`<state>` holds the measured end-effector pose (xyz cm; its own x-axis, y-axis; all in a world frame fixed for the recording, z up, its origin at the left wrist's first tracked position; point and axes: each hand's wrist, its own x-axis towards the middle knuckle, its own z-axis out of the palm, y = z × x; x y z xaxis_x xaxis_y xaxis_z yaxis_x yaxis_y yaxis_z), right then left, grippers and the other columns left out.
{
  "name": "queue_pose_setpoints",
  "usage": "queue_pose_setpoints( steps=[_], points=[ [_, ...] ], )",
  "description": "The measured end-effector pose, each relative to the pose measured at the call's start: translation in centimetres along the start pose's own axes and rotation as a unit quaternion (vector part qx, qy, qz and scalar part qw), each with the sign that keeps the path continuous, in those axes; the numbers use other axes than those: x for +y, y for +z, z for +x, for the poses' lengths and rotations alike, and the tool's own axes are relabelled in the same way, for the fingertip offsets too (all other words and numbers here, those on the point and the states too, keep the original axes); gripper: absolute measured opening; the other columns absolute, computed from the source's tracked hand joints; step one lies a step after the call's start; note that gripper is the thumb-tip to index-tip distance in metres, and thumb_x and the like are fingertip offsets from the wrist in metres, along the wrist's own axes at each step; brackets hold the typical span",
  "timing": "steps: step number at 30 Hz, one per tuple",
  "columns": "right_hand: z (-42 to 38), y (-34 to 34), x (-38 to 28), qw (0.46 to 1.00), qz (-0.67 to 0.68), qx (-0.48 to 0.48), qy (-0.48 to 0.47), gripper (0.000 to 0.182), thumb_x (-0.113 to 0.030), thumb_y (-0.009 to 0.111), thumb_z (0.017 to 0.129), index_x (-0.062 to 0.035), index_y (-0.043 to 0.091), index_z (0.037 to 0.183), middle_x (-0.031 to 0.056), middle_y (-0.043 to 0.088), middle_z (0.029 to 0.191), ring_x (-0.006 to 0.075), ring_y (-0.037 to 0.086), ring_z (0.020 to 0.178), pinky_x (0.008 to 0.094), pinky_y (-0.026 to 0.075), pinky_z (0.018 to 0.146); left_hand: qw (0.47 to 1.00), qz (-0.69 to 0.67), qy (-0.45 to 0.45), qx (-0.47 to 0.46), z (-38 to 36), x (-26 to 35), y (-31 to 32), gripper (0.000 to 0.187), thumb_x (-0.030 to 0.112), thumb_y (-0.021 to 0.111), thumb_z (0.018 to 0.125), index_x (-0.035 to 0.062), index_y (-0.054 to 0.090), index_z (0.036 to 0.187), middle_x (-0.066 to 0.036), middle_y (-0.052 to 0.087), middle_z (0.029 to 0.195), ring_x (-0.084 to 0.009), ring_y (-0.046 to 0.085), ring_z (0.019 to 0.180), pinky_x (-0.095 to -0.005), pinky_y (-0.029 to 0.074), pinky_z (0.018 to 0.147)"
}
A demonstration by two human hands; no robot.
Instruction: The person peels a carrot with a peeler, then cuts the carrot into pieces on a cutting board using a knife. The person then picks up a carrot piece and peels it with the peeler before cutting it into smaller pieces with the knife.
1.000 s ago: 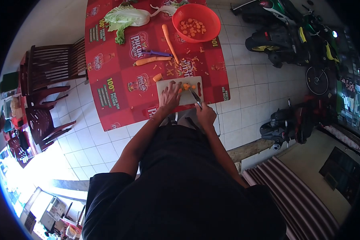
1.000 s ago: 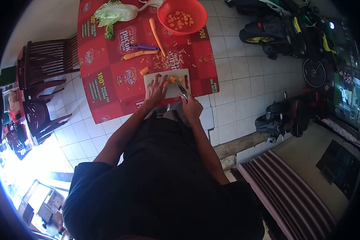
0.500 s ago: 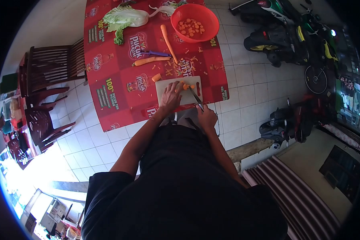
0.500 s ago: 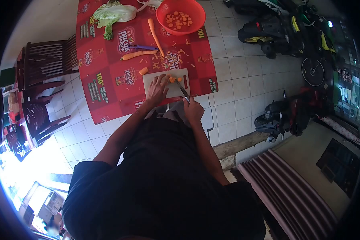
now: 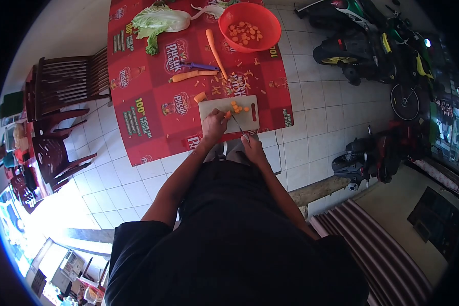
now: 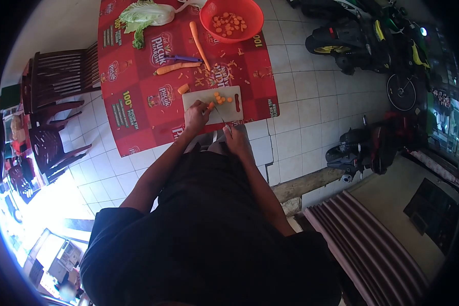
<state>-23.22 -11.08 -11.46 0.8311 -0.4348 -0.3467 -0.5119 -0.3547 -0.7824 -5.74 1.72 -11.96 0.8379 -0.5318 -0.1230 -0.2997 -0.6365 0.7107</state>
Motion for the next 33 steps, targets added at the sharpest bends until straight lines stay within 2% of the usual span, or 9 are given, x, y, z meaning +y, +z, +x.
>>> queue_pose_setpoints(
  steps=[3,6,12,20,33],
  points=[
    [0.1,-0.1,-0.4,1.000,-0.005,0.008,-0.004,0.043,-0.039,0.053,0.106,0.0031,0.065,0.105,0.0309,0.066,0.086,0.0498,0.067,0.091,0.0502,0.051,0.074,1.000,0.002,-0.008,0.005,-0.2,0.0,0.1,0.017,0.023,0.075,0.089,0.0094,0.078,0.098,-0.010,0.070,0.094,-0.0325,0.070,0.086,-0.0448,0.056,0.073],
    [0.4,-0.3,-0.5,0.999,-0.022,-0.031,0.018,0.052,-0.043,0.050,0.105,0.0047,0.064,0.123,0.0356,0.067,0.101,0.0527,0.064,0.103,0.0557,0.052,0.085,1.000,0.006,-0.008,0.013,-0.2,0.1,0.1,0.017,0.024,0.074,0.090,0.0095,0.078,0.098,-0.010,0.070,0.094,-0.0324,0.070,0.086,-0.0444,0.056,0.073],
    [0.6,-0.3,-0.6,0.997,-0.041,-0.053,0.031,0.053,-0.042,0.050,0.105,0.0032,0.062,0.131,0.0347,0.068,0.108,0.0515,0.064,0.107,0.0539,0.052,0.089,1.000,0.000,-0.014,0.012,-0.1,0.4,0.0,0.017,0.024,0.074,0.090,0.0096,0.078,0.097,-0.010,0.070,0.095,-0.0328,0.071,0.087,-0.0445,0.056,0.073],
    [0.4,-0.3,-1.0,0.998,-0.022,-0.041,0.034,0.053,-0.041,0.050,0.105,0.0040,0.062,0.130,0.0349,0.067,0.110,0.0516,0.064,0.108,0.0528,0.052,0.090,1.000,0.002,0.008,0.018,-0.2,-0.2,0.3,0.018,0.027,0.072,0.091,0.0098,0.078,0.096,-0.011,0.069,0.095,-0.0346,0.070,0.084,-0.0463,0.056,0.072],
    [0.6,-0.2,-1.1,0.999,-0.032,-0.033,0.022,0.054,-0.042,0.049,0.105,0.0058,0.063,0.127,0.0350,0.068,0.106,0.0519,0.064,0.106,0.0535,0.053,0.089,1.000,0.017,-0.012,-0.002,-0.1,0.4,-0.3,0.017,0.025,0.074,0.089,0.0100,0.078,0.097,-0.010,0.069,0.096,-0.0341,0.070,0.087,-0.0463,0.056,0.074]
  ],
)
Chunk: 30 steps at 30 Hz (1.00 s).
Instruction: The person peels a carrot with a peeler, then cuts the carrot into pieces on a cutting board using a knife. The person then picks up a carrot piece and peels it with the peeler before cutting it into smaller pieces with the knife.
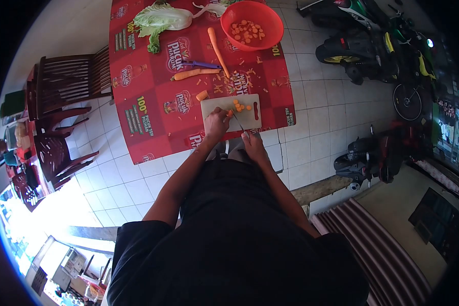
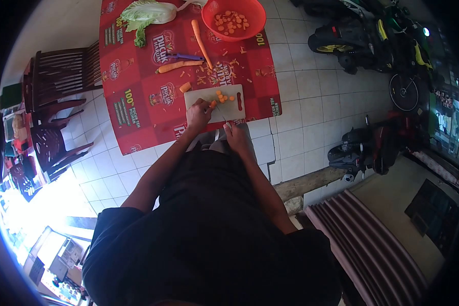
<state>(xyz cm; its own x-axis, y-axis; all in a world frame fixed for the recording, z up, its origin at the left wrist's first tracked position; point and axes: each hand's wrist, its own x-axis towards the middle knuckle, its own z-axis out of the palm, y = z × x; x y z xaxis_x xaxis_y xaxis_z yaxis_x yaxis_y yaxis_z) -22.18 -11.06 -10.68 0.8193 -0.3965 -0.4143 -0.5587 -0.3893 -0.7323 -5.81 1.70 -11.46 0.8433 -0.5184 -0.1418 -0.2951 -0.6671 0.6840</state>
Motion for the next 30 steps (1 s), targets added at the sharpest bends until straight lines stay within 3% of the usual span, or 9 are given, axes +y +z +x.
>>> queue_pose_setpoints(
  steps=[6,9,12,15,18,21,24,30],
  points=[
    [0.1,0.7,0.5,0.999,-0.021,0.020,-0.014,0.051,-0.042,0.048,0.106,0.0048,0.064,0.120,0.0358,0.067,0.103,0.0531,0.064,0.101,0.0578,0.052,0.085,1.000,-0.007,-0.010,-0.009,0.1,-0.2,0.0,0.019,0.024,0.075,0.087,0.0099,0.077,0.100,-0.009,0.070,0.099,-0.0327,0.071,0.090,-0.0453,0.057,0.075],
    [0.6,0.9,1.2,0.995,-0.100,0.000,0.001,0.048,-0.041,0.047,0.106,0.0025,0.065,0.117,0.0363,0.067,0.097,0.0545,0.064,0.096,0.0607,0.051,0.082,1.000,-0.012,-0.004,-0.007,0.1,-0.3,0.1,0.020,0.023,0.076,0.086,0.0097,0.077,0.101,-0.009,0.070,0.100,-0.0321,0.071,0.091,-0.0446,0.057,0.077],
    [0.8,0.8,1.2,0.995,-0.089,0.012,-0.036,0.043,-0.037,0.046,0.107,-0.0020,0.059,0.129,0.0359,0.067,0.092,0.0557,0.064,0.090,0.0623,0.050,0.078,1.000,-0.013,-0.004,-0.009,0.2,-0.2,-0.1,0.019,0.021,0.077,0.085,0.0097,0.077,0.100,-0.009,0.070,0.100,-0.0318,0.071,0.091,-0.0443,0.057,0.077],
    [0.0,0.2,-1.1,0.998,-0.028,0.055,-0.031,0.047,-0.030,0.045,0.107,-0.0012,0.048,0.144,0.0341,0.068,0.102,0.0523,0.065,0.098,0.0577,0.051,0.086,1.000,-0.012,-0.002,-0.006,0.2,0.0,-0.3,0.018,0.021,0.077,0.084,0.0097,0.077,0.099,-0.009,0.070,0.099,-0.0318,0.071,0.091,-0.0445,0.057,0.077],
    [-0.1,-1.1,-2.9,0.997,-0.056,0.013,-0.053,0.053,-0.023,0.046,0.106,-0.0080,0.035,0.156,0.0349,0.067,0.103,0.0522,0.065,0.096,0.0581,0.052,0.085,1.000,-0.001,0.007,-0.001,0.2,-0.2,-0.1,0.017,0.021,0.077,0.085,0.0098,0.077,0.098,-0.009,0.069,0.096,-0.0324,0.071,0.089,-0.0448,0.056,0.076],
    [0.1,-1.7,-3.4,0.996,-0.066,-0.025,-0.053,0.058,-0.018,0.048,0.104,-0.0112,0.032,0.159,0.0350,0.067,0.107,0.0517,0.066,0.096,0.0570,0.052,0.086,1.000,-0.003,0.009,0.002,0.2,-0.1,-0.1,0.016,0.021,0.077,0.085,0.0099,0.077,0.096,-0.010,0.069,0.094,-0.0330,0.070,0.086,-0.0450,0.056,0.074],
    [0.3,-1.0,-2.8,0.986,-0.063,0.030,-0.153,0.058,-0.015,0.051,0.102,-0.0104,0.037,0.158,0.0345,0.067,0.108,0.0512,0.066,0.093,0.0561,0.053,0.083,1.000,-0.007,0.012,0.007,0.2,-0.1,-0.2,0.015,0.021,0.077,0.085,0.0097,0.077,0.095,-0.010,0.068,0.093,-0.0332,0.070,0.085,-0.0451,0.056,0.073],
    [-0.2,-1.1,-2.9,0.989,-0.064,0.016,-0.132,0.052,-0.013,0.054,0.101,-0.0088,0.047,0.152,0.0346,0.066,0.109,0.0502,0.066,0.089,0.0546,0.054,0.079,1.000,-0.006,0.015,0.012,0.2,-0.2,-0.1,0.015,0.022,0.076,0.086,0.0092,0.078,0.094,-0.010,0.069,0.093,-0.0333,0.071,0.084,-0.0455,0.056,0.072]
  ],
)
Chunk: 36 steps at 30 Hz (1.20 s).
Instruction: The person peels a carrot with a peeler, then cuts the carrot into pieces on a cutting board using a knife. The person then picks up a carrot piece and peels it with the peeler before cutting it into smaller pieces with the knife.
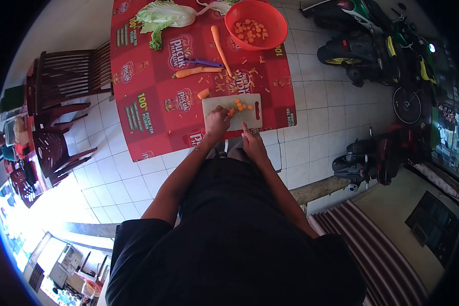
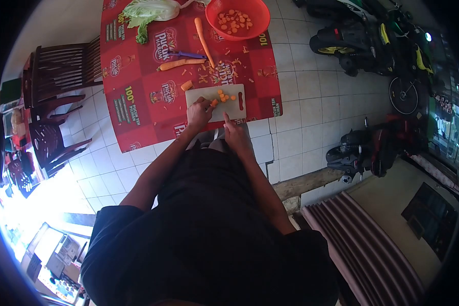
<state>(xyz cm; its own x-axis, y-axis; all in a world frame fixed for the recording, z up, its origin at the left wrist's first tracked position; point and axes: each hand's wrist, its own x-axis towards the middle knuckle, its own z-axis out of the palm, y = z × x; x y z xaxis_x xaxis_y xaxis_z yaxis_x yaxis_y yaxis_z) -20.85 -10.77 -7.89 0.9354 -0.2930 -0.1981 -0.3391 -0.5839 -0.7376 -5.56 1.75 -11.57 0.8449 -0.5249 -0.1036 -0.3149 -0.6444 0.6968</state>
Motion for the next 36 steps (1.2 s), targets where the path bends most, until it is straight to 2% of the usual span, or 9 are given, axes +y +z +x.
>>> queue_pose_setpoints(
  steps=[6,9,12,21,24,36],
  points=[
    [0.0,0.2,0.2,1.000,0.000,-0.022,0.017,0.053,-0.015,0.055,0.101,-0.0109,0.046,0.153,0.0332,0.067,0.103,0.0493,0.067,0.085,0.0551,0.054,0.076,1.000,0.004,-0.004,0.001,0.0,0.0,0.0,0.014,0.021,0.075,0.087,0.0097,0.078,0.095,-0.010,0.070,0.095,-0.0335,0.071,0.085,-0.0456,0.057,0.073],
    [0.1,0.7,0.4,1.000,0.006,0.008,-0.004,0.052,-0.016,0.054,0.102,-0.0120,0.046,0.153,0.0327,0.068,0.100,0.0490,0.067,0.083,0.0554,0.054,0.075,1.000,0.004,0.001,-0.001,0.1,0.0,-0.1,0.015,0.021,0.074,0.088,0.0097,0.078,0.096,-0.010,0.070,0.095,-0.0335,0.071,0.085,-0.0457,0.057,0.073],
    [-0.1,0.2,0.2,0.999,-0.021,-0.028,0.031,0.052,-0.015,0.053,0.102,-0.0125,0.046,0.154,0.0327,0.068,0.104,0.0494,0.067,0.085,0.0554,0.054,0.077,1.000,-0.001,-0.013,-0.017,0.1,0.1,0.0,0.016,0.022,0.074,0.088,0.0095,0.078,0.096,-0.011,0.070,0.095,-0.0334,0.071,0.085,-0.0457,0.057,0.074],
    [-0.2,0.4,0.2,1.000,0.007,-0.004,0.011,0.053,-0.012,0.054,0.100,-0.0119,0.046,0.153,0.0341,0.067,0.108,0.0500,0.067,0.093,0.0557,0.054,0.081,1.000,0.002,-0.014,-0.011,0.0,0.5,-0.3,0.016,0.022,0.074,0.088,0.0091,0.078,0.097,-0.011,0.070,0.096,-0.0337,0.071,0.086,-0.0459,0.057,0.074],
    [-0.1,0.8,0.7,0.999,0.009,0.029,-0.033,0.054,-0.016,0.053,0.102,-0.0144,0.043,0.155,0.0304,0.068,0.093,0.0476,0.068,0.086,0.0575,0.052,0.074,1.000,0.001,-0.019,-0.011,0.1,0.5,-0.4,0.017,0.023,0.075,0.088,0.0089,0.078,0.097,-0.011,0.070,0.096,-0.0340,0.071,0.086,-0.0460,0.057,0.074],
    [0.0,1.3,1.3,0.998,0.001,0.043,-0.052,0.055,-0.017,0.054,0.102,-0.0175,0.041,0.156,0.0295,0.068,0.090,0.0487,0.067,0.082,0.0587,0.051,0.071,0.999,0.002,-0.028,-0.016,0.1,0.6,-0.4,0.018,0.022,0.076,0.086,0.0094,0.078,0.099,-0.011,0.070,0.097,-0.0345,0.071,0.087,-0.0459,0.056,0.074]
  ],
)
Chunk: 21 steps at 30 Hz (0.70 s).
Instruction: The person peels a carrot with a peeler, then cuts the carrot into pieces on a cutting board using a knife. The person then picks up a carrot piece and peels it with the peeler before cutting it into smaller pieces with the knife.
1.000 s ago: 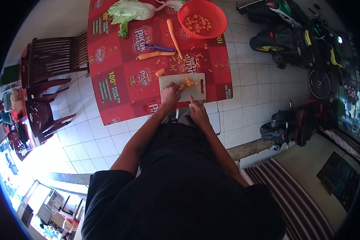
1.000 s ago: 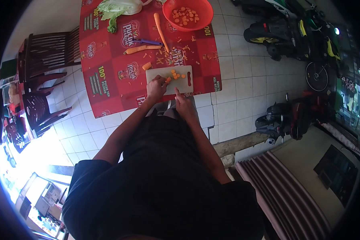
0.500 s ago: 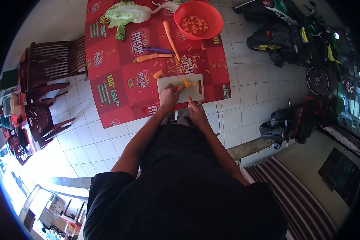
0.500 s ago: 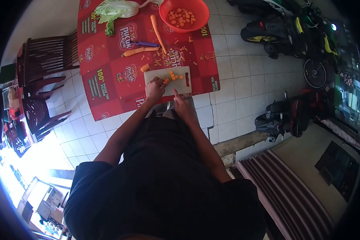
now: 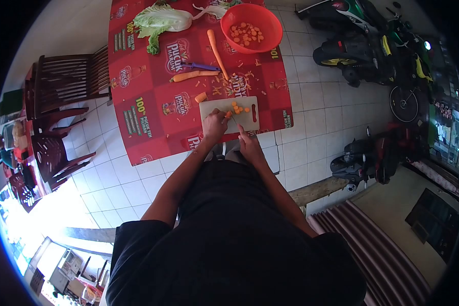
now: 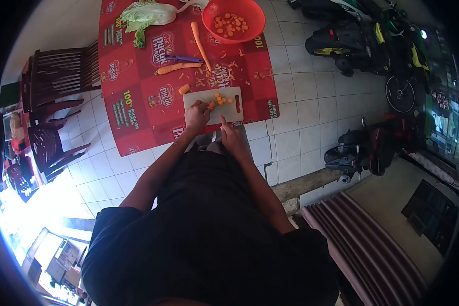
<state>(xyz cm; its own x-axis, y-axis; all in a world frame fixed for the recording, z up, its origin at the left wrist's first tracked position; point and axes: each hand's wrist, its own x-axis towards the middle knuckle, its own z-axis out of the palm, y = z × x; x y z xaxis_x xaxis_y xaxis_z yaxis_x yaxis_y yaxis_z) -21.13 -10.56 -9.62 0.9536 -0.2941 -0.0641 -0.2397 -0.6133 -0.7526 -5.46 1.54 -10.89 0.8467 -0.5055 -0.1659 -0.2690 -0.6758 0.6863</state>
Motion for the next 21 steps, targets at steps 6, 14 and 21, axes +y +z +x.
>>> queue_pose_setpoints(
  steps=[6,14,21],
  points=[
    [0.1,-0.3,-0.5,1.000,0.009,-0.005,0.022,0.055,-0.018,0.053,0.102,-0.0173,0.041,0.156,0.0297,0.068,0.090,0.0490,0.067,0.082,0.0594,0.051,0.071,1.000,0.003,0.004,-0.003,0.0,-0.2,0.0,0.017,0.021,0.075,0.086,0.0101,0.078,0.099,-0.011,0.069,0.097,-0.0344,0.071,0.086,-0.0461,0.056,0.074],
    [0.3,-0.9,-1.0,0.995,0.006,-0.053,0.084,0.052,-0.016,0.053,0.102,-0.0156,0.046,0.153,0.0329,0.066,0.111,0.0493,0.067,0.093,0.0548,0.055,0.081,1.000,0.006,0.007,-0.008,0.1,-0.4,0.2,0.017,0.019,0.074,0.087,0.0101,0.078,0.100,-0.011,0.069,0.098,-0.0342,0.071,0.087,-0.0464,0.057,0.074],
    [0.5,-1.5,-1.5,0.993,0.012,-0.064,0.095,0.051,-0.017,0.053,0.102,-0.0168,0.047,0.153,0.0309,0.067,0.115,0.0484,0.067,0.099,0.0546,0.055,0.085,1.000,0.012,0.004,-0.008,0.1,-0.1,0.0,0.018,0.020,0.073,0.087,0.0094,0.078,0.101,-0.011,0.070,0.100,-0.0343,0.071,0.088,-0.0463,0.057,0.075]
  ],
)
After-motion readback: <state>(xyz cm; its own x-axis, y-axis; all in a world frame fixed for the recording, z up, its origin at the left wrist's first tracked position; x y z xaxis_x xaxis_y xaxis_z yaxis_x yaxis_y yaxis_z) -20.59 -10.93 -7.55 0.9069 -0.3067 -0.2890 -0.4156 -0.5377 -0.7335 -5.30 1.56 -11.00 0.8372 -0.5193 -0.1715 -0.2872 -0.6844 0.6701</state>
